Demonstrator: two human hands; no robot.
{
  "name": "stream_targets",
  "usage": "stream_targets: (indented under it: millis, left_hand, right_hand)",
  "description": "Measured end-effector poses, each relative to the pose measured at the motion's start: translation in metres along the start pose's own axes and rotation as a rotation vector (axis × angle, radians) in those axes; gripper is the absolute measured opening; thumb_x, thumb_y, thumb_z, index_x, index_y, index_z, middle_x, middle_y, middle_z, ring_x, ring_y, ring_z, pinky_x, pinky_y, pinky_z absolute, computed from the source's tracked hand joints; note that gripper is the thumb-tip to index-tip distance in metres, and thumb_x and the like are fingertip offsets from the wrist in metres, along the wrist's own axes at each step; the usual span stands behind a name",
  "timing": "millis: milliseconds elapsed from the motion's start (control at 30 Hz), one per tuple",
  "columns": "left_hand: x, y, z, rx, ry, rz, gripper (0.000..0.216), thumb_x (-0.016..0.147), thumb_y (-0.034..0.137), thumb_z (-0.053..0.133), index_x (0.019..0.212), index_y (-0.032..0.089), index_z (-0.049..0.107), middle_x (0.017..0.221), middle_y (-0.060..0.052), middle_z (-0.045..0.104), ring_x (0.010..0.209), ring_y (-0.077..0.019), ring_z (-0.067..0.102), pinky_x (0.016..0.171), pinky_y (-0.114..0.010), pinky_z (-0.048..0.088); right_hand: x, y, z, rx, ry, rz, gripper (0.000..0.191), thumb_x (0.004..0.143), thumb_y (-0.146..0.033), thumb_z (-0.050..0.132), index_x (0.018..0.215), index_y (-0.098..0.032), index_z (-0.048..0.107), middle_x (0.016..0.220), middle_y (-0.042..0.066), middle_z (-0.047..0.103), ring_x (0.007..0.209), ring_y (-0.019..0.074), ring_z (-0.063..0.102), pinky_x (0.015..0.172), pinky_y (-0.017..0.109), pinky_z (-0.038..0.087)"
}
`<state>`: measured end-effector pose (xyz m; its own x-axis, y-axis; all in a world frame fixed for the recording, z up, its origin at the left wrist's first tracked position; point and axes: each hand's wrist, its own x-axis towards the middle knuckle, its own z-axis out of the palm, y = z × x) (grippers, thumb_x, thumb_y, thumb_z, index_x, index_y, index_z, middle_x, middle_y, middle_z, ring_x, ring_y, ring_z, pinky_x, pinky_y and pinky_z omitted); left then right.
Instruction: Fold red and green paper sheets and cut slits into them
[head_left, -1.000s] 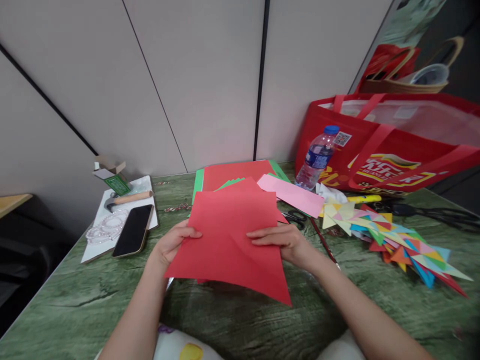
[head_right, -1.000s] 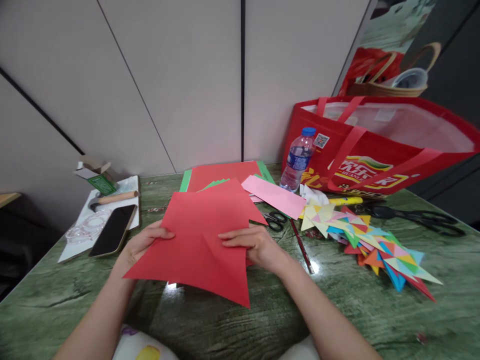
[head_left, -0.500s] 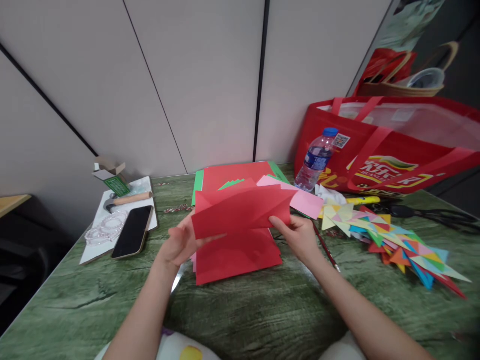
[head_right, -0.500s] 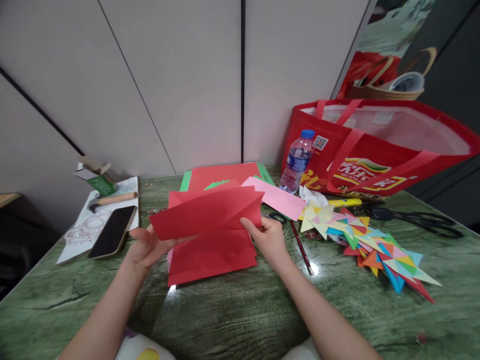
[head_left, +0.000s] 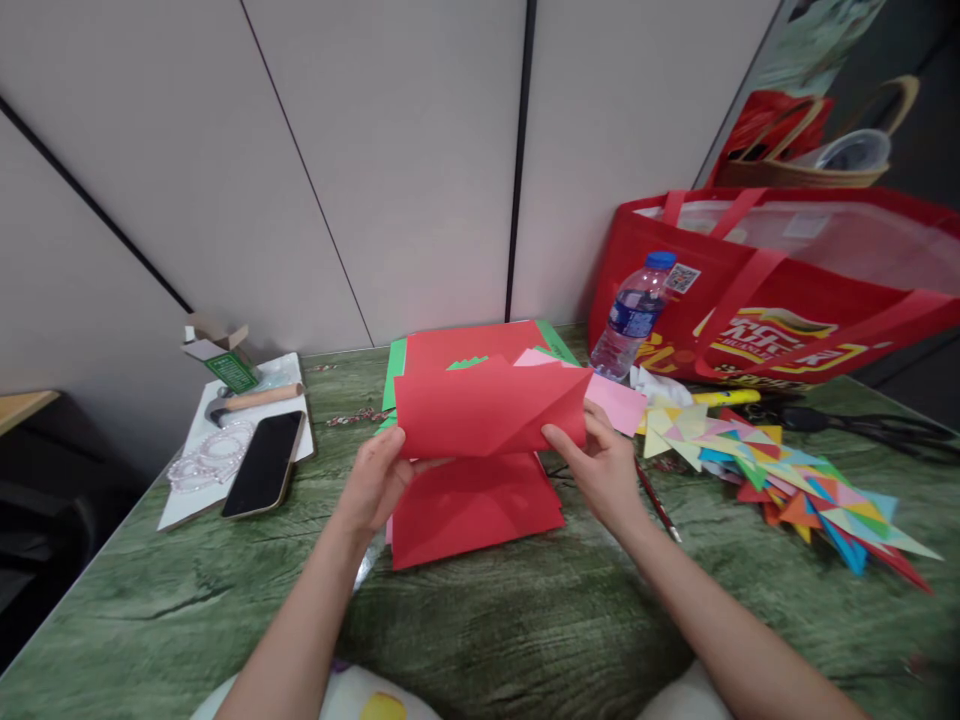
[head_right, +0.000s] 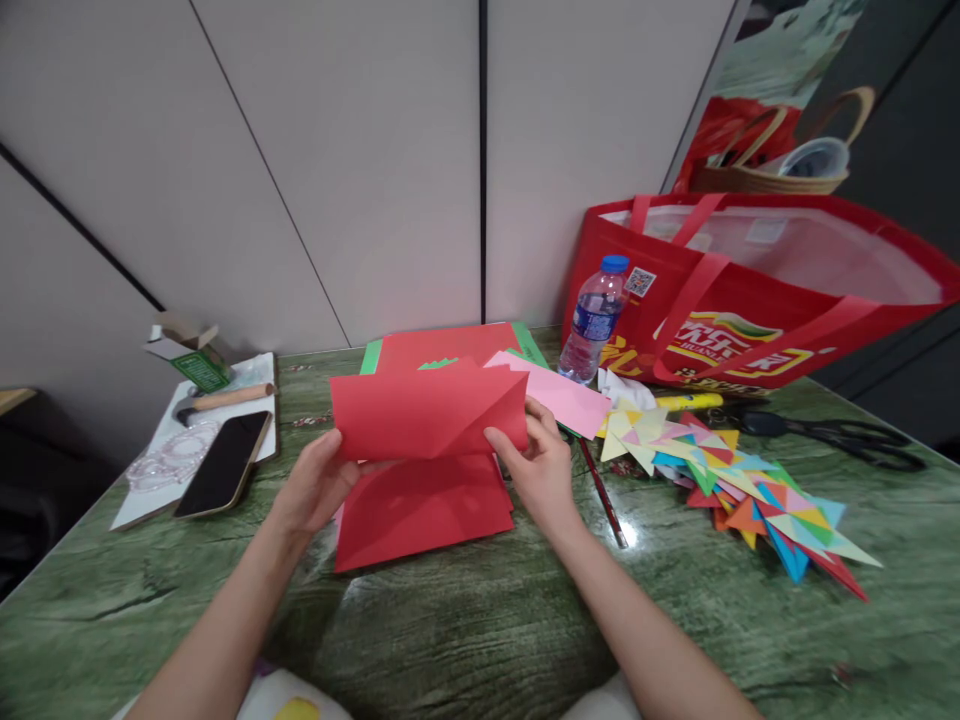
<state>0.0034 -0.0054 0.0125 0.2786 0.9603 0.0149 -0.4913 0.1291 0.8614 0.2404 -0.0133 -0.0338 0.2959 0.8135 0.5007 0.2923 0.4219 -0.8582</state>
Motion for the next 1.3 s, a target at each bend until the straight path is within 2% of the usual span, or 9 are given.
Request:
stream_targets:
  millis: [267,567,667,733,833,933,1067,1167,1300]
  left_hand:
    - [0.001,-0.005,-0.003,0.075,0.112,0.024,0.021,0.069,0.02,0.064,0.089,0.013,0.067,0.093,-0.01,0.069,0.102,-0.0287,0.056,0.081,-0.041,0.049]
    - [0.003,-0.011,-0.004,0.097,0.238,0.035,0.019,0.06,0.02,0.073,0.075,0.01,0.07,0.078,-0.011,0.071,0.086,-0.0266,0.064,0.081,-0.038,0.049]
    - [0.003,-0.01,-0.003,0.139,0.274,0.078,0.02,0.059,0.019,0.073,0.077,0.011,0.069,0.081,-0.009,0.071,0.082,-0.0235,0.064,0.079,-0.034,0.05]
    - [0.003,-0.007,-0.003,0.158,0.246,0.157,0.04,0.059,0.014,0.073,0.098,0.016,0.064,0.097,-0.008,0.068,0.09,-0.0221,0.062,0.079,-0.031,0.05]
    - [0.003,-0.003,-0.005,0.168,0.166,0.196,0.081,0.063,0.012,0.07,0.131,0.032,0.032,0.115,-0.006,0.06,0.098,-0.0217,0.059,0.079,-0.032,0.05]
    - [0.002,-0.002,-0.006,0.192,0.109,0.128,0.075,0.068,0.015,0.065,0.132,0.029,0.028,0.11,-0.008,0.062,0.094,-0.0223,0.062,0.078,-0.032,0.051]
    - [0.002,-0.004,-0.007,0.212,0.063,0.121,0.052,0.07,0.015,0.063,0.118,0.022,0.045,0.109,-0.009,0.062,0.094,-0.0224,0.061,0.079,-0.032,0.05]
    - [0.0,-0.005,-0.006,0.241,0.03,0.104,0.05,0.07,0.014,0.063,0.116,0.023,0.046,0.111,-0.008,0.061,0.093,-0.0216,0.061,0.077,-0.032,0.051]
    - [-0.002,-0.005,-0.004,0.259,0.008,0.078,0.045,0.07,0.014,0.063,0.111,0.023,0.047,0.105,-0.005,0.063,0.088,-0.0191,0.062,0.073,-0.029,0.051]
  right_hand:
    - [-0.006,0.0,0.003,0.25,-0.093,0.294,0.02,0.068,-0.031,0.066,0.083,-0.017,0.066,0.081,0.003,0.069,0.072,0.0202,0.062,0.069,0.035,0.051]
    - [-0.003,0.001,0.004,0.522,-0.055,0.547,0.016,0.062,-0.029,0.071,0.072,-0.017,0.068,0.075,0.003,0.07,0.066,0.0171,0.063,0.067,0.034,0.053]
    - [-0.001,0.003,0.002,0.496,-0.086,0.482,0.02,0.061,-0.027,0.072,0.076,-0.017,0.065,0.079,0.004,0.07,0.071,0.0179,0.063,0.071,0.034,0.052]
    - [0.001,0.002,0.0,0.478,-0.116,0.384,0.035,0.059,-0.025,0.074,0.092,-0.02,0.06,0.092,0.004,0.068,0.081,0.0195,0.063,0.073,0.035,0.052]
    - [0.002,-0.003,-0.002,0.413,-0.202,0.262,0.069,0.061,-0.023,0.073,0.122,-0.03,0.039,0.116,0.007,0.057,0.1,0.0241,0.057,0.074,0.037,0.053]
    - [0.001,-0.009,-0.002,0.345,-0.275,0.175,0.083,0.066,-0.023,0.068,0.134,-0.033,0.022,0.13,0.008,0.045,0.115,0.0257,0.046,0.086,0.041,0.047]
    - [0.0,-0.011,-0.001,0.349,-0.264,0.159,0.074,0.066,-0.022,0.067,0.13,-0.03,0.031,0.13,0.007,0.045,0.121,0.0263,0.039,0.096,0.043,0.04]
    - [0.001,-0.007,-0.001,0.363,-0.177,0.227,0.054,0.068,-0.024,0.066,0.117,-0.026,0.046,0.124,0.009,0.05,0.116,0.0262,0.046,0.093,0.042,0.042]
    - [0.001,-0.001,-0.001,0.402,-0.107,0.322,0.041,0.068,-0.026,0.066,0.106,-0.025,0.051,0.111,0.008,0.059,0.102,0.0239,0.057,0.083,0.039,0.049]
